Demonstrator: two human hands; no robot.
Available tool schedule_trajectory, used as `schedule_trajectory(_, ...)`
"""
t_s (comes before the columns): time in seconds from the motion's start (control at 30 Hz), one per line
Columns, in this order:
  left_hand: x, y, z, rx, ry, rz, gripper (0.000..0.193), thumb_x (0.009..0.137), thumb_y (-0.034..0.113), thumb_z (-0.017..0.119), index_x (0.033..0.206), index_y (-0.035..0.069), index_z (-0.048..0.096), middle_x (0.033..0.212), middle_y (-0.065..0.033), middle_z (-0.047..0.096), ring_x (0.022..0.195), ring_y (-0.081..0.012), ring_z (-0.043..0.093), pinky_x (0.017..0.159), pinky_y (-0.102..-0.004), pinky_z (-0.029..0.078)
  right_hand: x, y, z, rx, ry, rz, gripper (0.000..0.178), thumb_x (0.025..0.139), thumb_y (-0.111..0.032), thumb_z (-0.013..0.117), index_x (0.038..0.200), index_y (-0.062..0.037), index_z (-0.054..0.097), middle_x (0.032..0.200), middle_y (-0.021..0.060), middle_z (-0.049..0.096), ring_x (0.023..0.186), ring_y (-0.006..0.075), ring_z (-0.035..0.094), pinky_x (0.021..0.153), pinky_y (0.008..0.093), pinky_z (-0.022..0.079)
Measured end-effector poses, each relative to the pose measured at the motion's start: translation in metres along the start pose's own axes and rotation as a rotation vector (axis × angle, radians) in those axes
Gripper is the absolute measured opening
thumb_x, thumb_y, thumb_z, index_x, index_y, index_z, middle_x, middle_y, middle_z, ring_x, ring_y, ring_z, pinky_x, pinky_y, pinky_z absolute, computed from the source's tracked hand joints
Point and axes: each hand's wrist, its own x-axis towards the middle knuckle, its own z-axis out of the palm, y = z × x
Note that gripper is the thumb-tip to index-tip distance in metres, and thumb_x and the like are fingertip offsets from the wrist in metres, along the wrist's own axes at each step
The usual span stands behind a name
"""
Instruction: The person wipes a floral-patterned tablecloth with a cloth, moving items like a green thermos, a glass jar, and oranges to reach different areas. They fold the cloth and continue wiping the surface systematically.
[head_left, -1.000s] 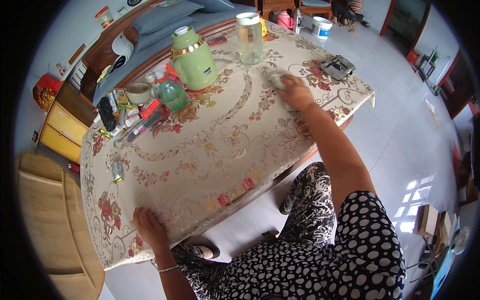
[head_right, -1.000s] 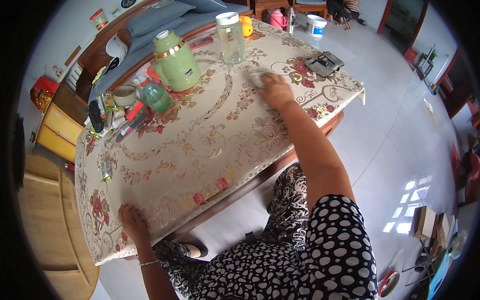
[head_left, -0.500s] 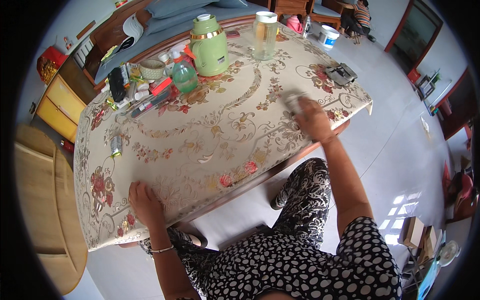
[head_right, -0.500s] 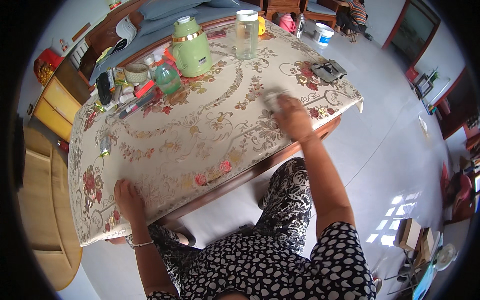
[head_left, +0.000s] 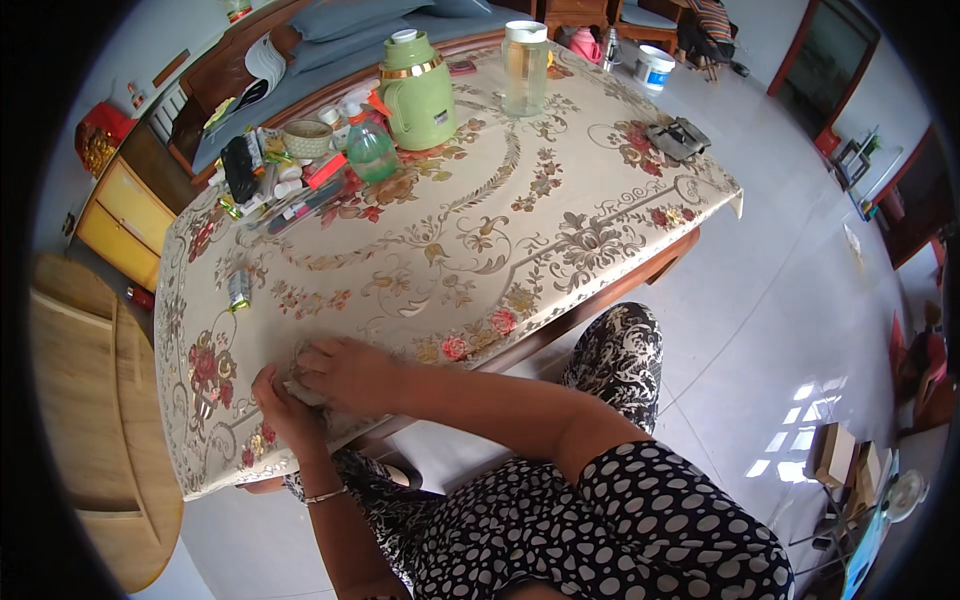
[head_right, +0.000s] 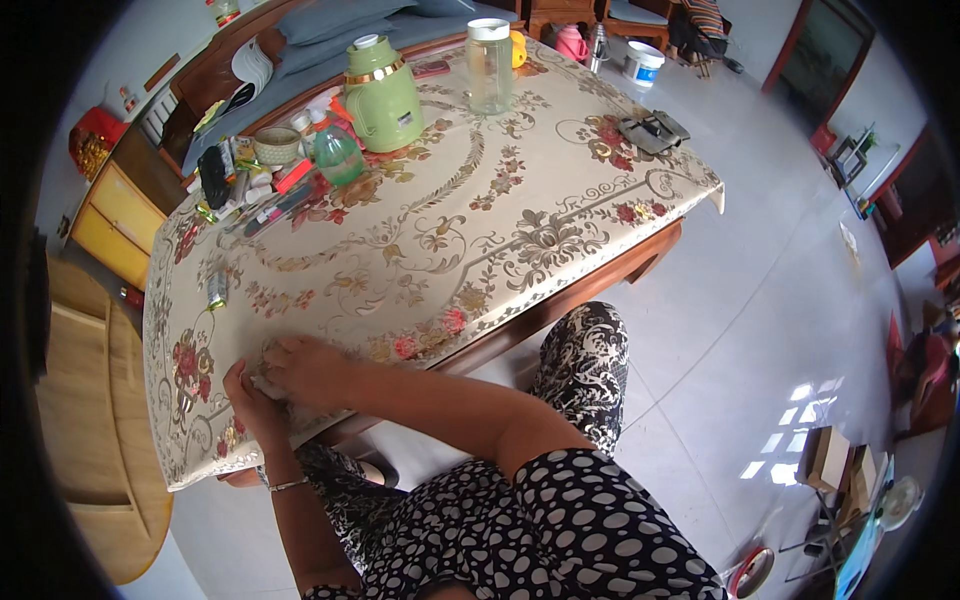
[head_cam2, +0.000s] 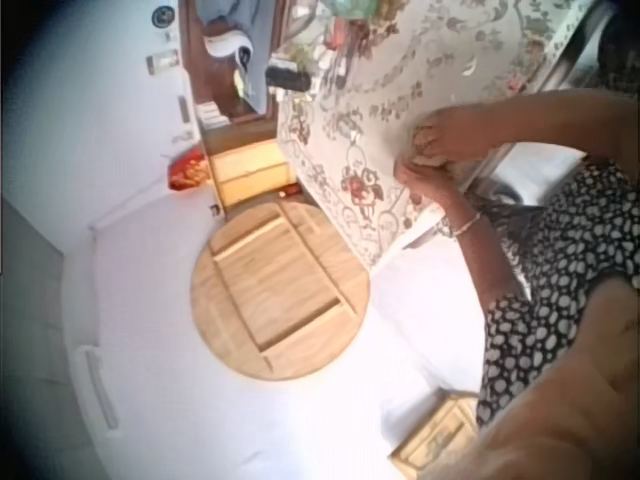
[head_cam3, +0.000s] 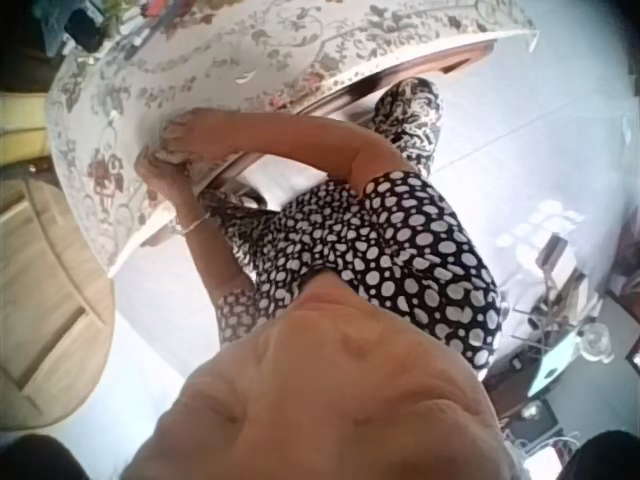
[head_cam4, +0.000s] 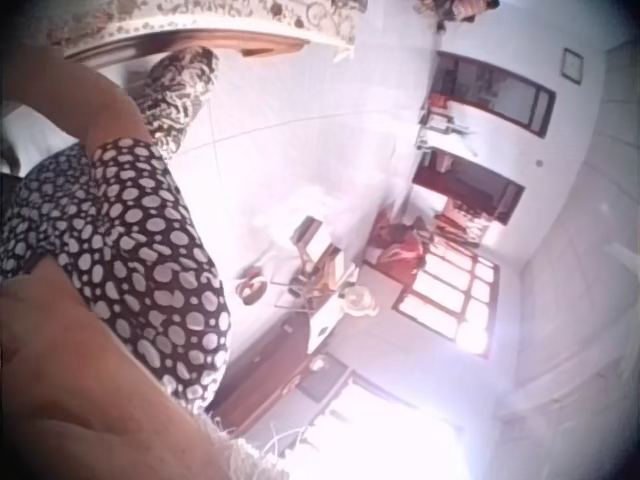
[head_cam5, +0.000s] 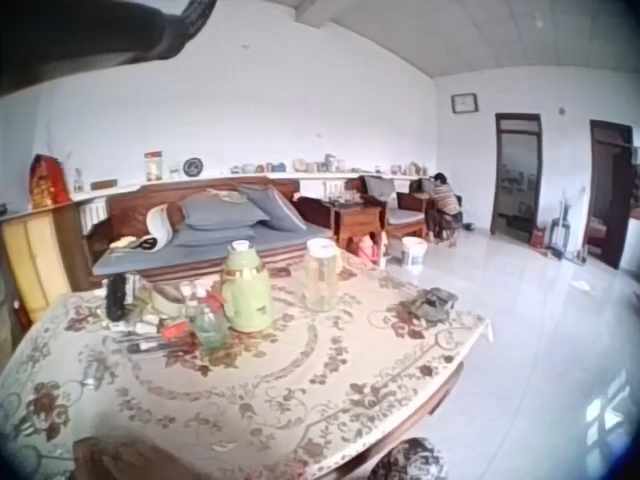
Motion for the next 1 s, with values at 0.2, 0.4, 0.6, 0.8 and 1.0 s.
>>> schedule_trajectory(0.2, 0.0, 0.001, 0.002, 0.162, -0.043, 0.146, 0.021, 0.093, 0.001, 0.045, 0.112, 0.001, 0.055, 0.113, -0.0177, 0.056, 0.107, -0.0356, 0.053, 0.092, -0.0423, 0.044, -0.053, 0.095, -0.055, -0.306, 0.024, 0.132, 0.046, 0.083, -0.02, 0.056, 0.128, -0.0096, 0.053, 0.133, 0.0081, 0.047, 0.127, 0.0293, 0.041, 0.105, 0.0419, 0.035)
schedule_trajectory(0.4, 0.0, 0.004, 0.002, 0.229, -0.071, 0.153, 0.018, 0.095, 0.005, 0.048, 0.11, 0.001, 0.057, 0.114, -0.0173, 0.057, 0.108, -0.0354, 0.054, 0.09, -0.0421, 0.046, -0.166, 0.202, -0.159, -0.454, 0.093, 0.76, 0.045, 0.088, -0.028, 0.056, 0.128, -0.0076, 0.052, 0.137, 0.0094, 0.046, 0.123, 0.0286, 0.045, 0.104, 0.0387, 0.038)
schedule_trajectory(0.6, 0.002, 0.002, 0.009, 0.241, -0.093, 0.159, 0.02, 0.094, 0.006, 0.047, 0.11, 0.0, 0.056, 0.112, -0.017, 0.057, 0.106, -0.0349, 0.054, 0.09, -0.0425, 0.044, -0.31, 0.28, -0.247, -0.743, 0.154, 1.055, 0.048, 0.089, -0.037, 0.055, 0.13, -0.0129, 0.052, 0.138, 0.0071, 0.045, 0.124, 0.0291, 0.045, 0.104, 0.0403, 0.039)
schedule_trajectory(0.8, 0.001, 0.008, 0.01, 0.304, -0.098, 0.136, 0.017, 0.094, 0.007, 0.049, 0.107, 0.002, 0.058, 0.113, -0.0162, 0.058, 0.105, -0.0357, 0.055, 0.089, -0.0428, 0.046, -0.31, 0.276, -0.273, -0.791, 0.149, 1.462, 0.057, 0.086, -0.04, 0.057, 0.138, -0.0198, 0.044, 0.143, 0.0047, 0.041, 0.129, 0.0319, 0.038, 0.105, 0.0437, 0.037)
schedule_trajectory(1.0, 0.003, 0.008, 0.011, 0.336, -0.083, 0.171, 0.017, 0.091, 0.006, 0.05, 0.106, 0.004, 0.057, 0.115, -0.0151, 0.058, 0.108, -0.0353, 0.054, 0.091, -0.0441, 0.044, -0.258, 0.254, -0.213, -0.772, 0.137, 0.982, 0.054, 0.086, -0.038, 0.058, 0.135, -0.0161, 0.047, 0.139, 0.011, 0.044, 0.126, 0.034, 0.041, 0.105, 0.0435, 0.037)
